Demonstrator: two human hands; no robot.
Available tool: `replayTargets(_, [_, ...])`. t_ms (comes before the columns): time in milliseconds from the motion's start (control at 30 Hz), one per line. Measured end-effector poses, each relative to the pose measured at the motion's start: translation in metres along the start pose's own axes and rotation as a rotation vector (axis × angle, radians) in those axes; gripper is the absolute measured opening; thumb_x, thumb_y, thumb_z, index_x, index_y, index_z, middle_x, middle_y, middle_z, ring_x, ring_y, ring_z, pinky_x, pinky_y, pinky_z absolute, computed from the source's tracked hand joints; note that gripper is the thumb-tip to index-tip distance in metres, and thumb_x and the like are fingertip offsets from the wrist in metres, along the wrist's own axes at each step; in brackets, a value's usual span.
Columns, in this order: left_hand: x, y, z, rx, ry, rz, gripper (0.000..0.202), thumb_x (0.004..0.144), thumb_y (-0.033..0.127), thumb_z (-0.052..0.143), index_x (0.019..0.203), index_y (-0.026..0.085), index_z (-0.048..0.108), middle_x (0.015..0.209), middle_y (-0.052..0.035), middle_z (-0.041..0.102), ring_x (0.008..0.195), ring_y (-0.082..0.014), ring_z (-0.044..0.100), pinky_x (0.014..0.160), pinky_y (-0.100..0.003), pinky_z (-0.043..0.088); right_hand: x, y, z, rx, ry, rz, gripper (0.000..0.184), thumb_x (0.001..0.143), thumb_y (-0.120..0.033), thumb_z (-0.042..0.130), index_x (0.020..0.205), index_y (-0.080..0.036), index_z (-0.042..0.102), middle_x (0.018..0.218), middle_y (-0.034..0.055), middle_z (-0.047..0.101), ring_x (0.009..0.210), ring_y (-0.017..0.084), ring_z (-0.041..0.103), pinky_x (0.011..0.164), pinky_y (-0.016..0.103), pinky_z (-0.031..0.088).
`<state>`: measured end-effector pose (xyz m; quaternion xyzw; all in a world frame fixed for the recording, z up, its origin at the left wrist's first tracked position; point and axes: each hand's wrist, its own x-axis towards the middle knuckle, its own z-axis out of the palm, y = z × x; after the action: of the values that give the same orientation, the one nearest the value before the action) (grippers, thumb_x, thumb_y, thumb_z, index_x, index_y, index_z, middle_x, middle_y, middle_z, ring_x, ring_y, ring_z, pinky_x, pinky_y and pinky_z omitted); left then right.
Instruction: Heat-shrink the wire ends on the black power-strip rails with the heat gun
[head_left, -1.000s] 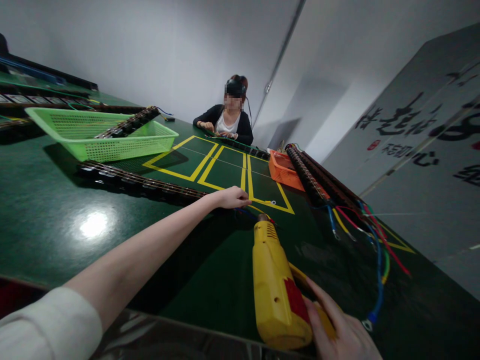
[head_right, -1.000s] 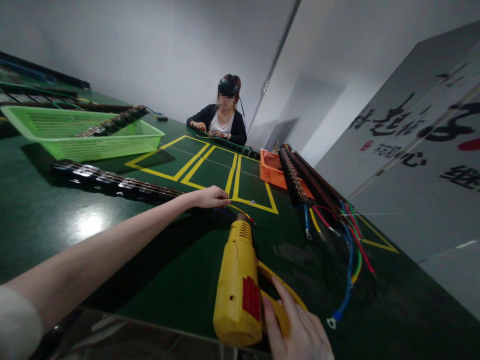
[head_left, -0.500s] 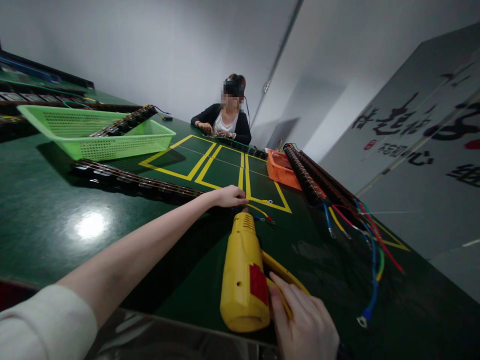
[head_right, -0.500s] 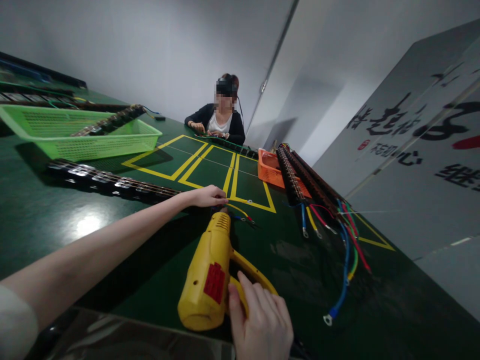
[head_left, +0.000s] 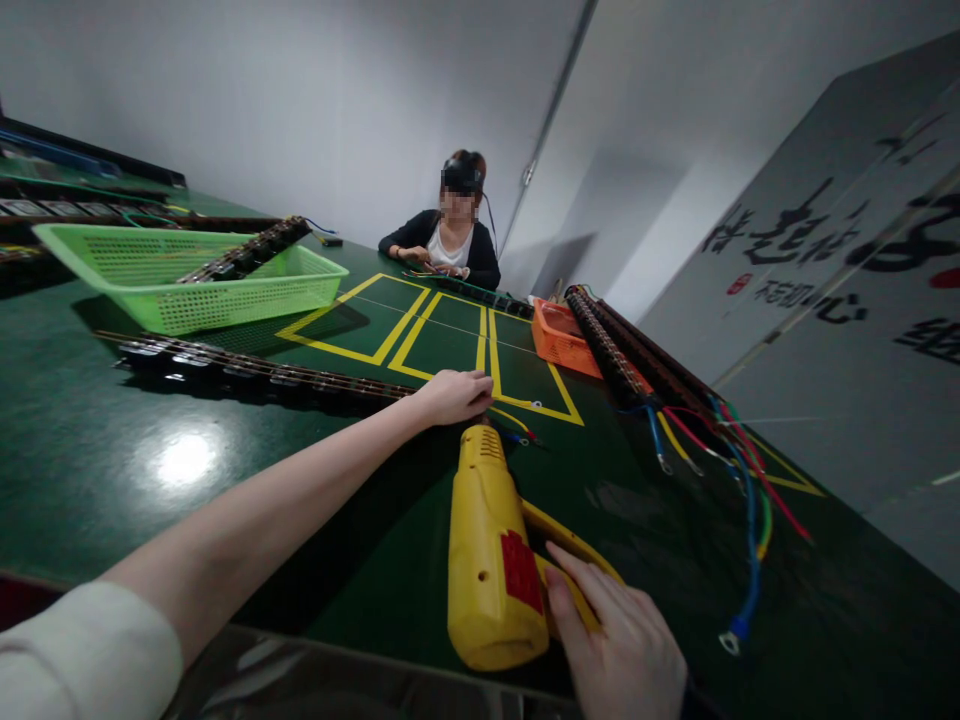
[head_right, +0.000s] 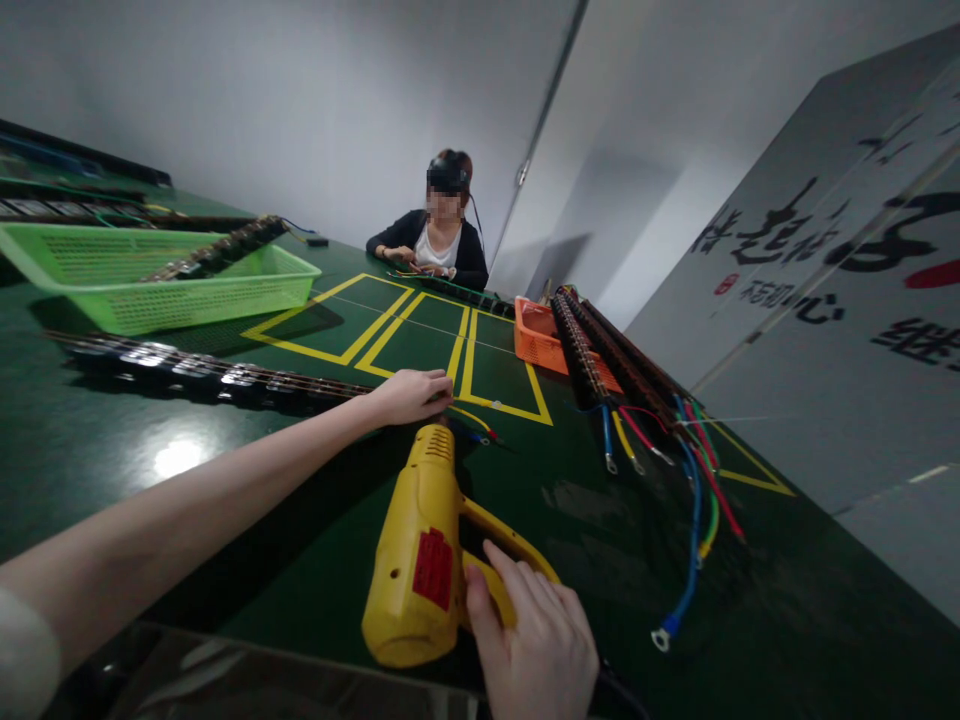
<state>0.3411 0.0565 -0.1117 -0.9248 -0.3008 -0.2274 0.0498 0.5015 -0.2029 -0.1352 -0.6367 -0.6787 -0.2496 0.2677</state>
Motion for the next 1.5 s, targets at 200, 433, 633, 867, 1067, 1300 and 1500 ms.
replayTargets(200, [-0.02, 0.007, 0.0, 0.087, 0.05, -0.056, 0.018, 0.088, 0.028, 0.042, 0.098, 0.016, 0.051, 0.097, -0.0071, 0.055, 0.082, -0.0184, 0.058, 0.07, -0.029, 0.039, -0.003, 0.025, -0.012, -0.099, -0.022, 0.007, 0.044, 0.091, -0.053, 0.036, 0.093, -0.025, 0.07, 0.078, -0.0031, 0.07, 0.064, 0.013, 0.062, 0.06, 0.025, 0.042])
replayTargets(433, [-0.042, 0.007, 0.001, 0.085, 0.095, -0.111, 0.02, 0.09, 0.033, 0.041, 0.101, 0.018, 0.046, 0.101, -0.0056, 0.055, 0.086, -0.0183, 0.057, 0.073, -0.029, 0.039, -0.013, 0.04, -0.017, 0.044, -0.055, -0.005, 0.055, 0.088, -0.061, 0.033, 0.114, -0.021, 0.06, 0.103, 0.002, 0.066, 0.092, 0.017, 0.06, 0.076, 0.026, 0.045])
replayTargets(633, [-0.043, 0.008, 0.003, 0.063, 0.086, -0.124, 0.019, 0.09, 0.034, 0.043, 0.102, 0.02, 0.046, 0.103, -0.0033, 0.055, 0.083, -0.0169, 0.058, 0.07, -0.028, 0.042, -0.006, 0.024, -0.02, 0.056, -0.219, -0.098, 0.093, 0.064, -0.083, 0.045, 0.131, -0.019, 0.041, 0.117, 0.0064, 0.06, 0.101, 0.023, 0.059, 0.082, 0.033, 0.048])
replayTargets(867, [-0.042, 0.007, 0.006, 0.097, 0.077, -0.067, 0.021, 0.092, 0.031, 0.038, 0.106, 0.02, 0.049, 0.106, -0.0046, 0.053, 0.089, -0.018, 0.058, 0.075, -0.029, 0.046, 0.01, -0.013, -0.021, -0.071, -0.22, -0.165, 0.126, 0.047, -0.077, 0.065, 0.142, -0.008, 0.019, 0.117, 0.0127, 0.061, 0.094, 0.028, 0.064, 0.074, 0.037, 0.055])
replayTargets(1067, [-0.042, 0.007, 0.006, 0.049, 0.06, -0.095, 0.024, 0.09, 0.03, 0.041, 0.107, 0.017, 0.052, 0.113, -0.0072, 0.051, 0.081, -0.0165, 0.06, 0.073, -0.029, 0.048, 0.005, -0.038, -0.002, -0.043, -0.139, -0.17, 0.119, 0.054, -0.088, 0.046, 0.139, -0.007, 0.027, 0.106, 0.0125, 0.065, 0.085, 0.025, 0.065, 0.072, 0.035, 0.054])
replayTargets(1300, [-0.039, 0.006, 0.005, 0.013, 0.042, -0.124, 0.024, 0.09, 0.029, 0.042, 0.104, 0.016, 0.056, 0.113, -0.008, 0.049, 0.079, -0.0162, 0.06, 0.071, -0.028, 0.05, -0.002, -0.053, 0.009, -0.078, -0.071, -0.17, 0.117, 0.059, -0.091, 0.033, 0.142, -0.009, 0.024, 0.105, 0.0115, 0.064, 0.086, 0.025, 0.063, 0.073, 0.037, 0.051])
replayTargets(1500, [-0.04, 0.004, 0.001, 0.009, -0.012, -0.073, 0.026, 0.089, 0.029, 0.044, 0.108, 0.016, 0.054, 0.106, -0.0084, 0.053, 0.084, -0.0186, 0.06, 0.077, -0.03, 0.049, 0.007, -0.068, 0.007, -0.047, -0.058, -0.152, 0.117, 0.059, -0.089, 0.039, 0.141, -0.006, 0.024, 0.095, 0.0118, 0.065, 0.079, 0.024, 0.063, 0.067, 0.036, 0.051])
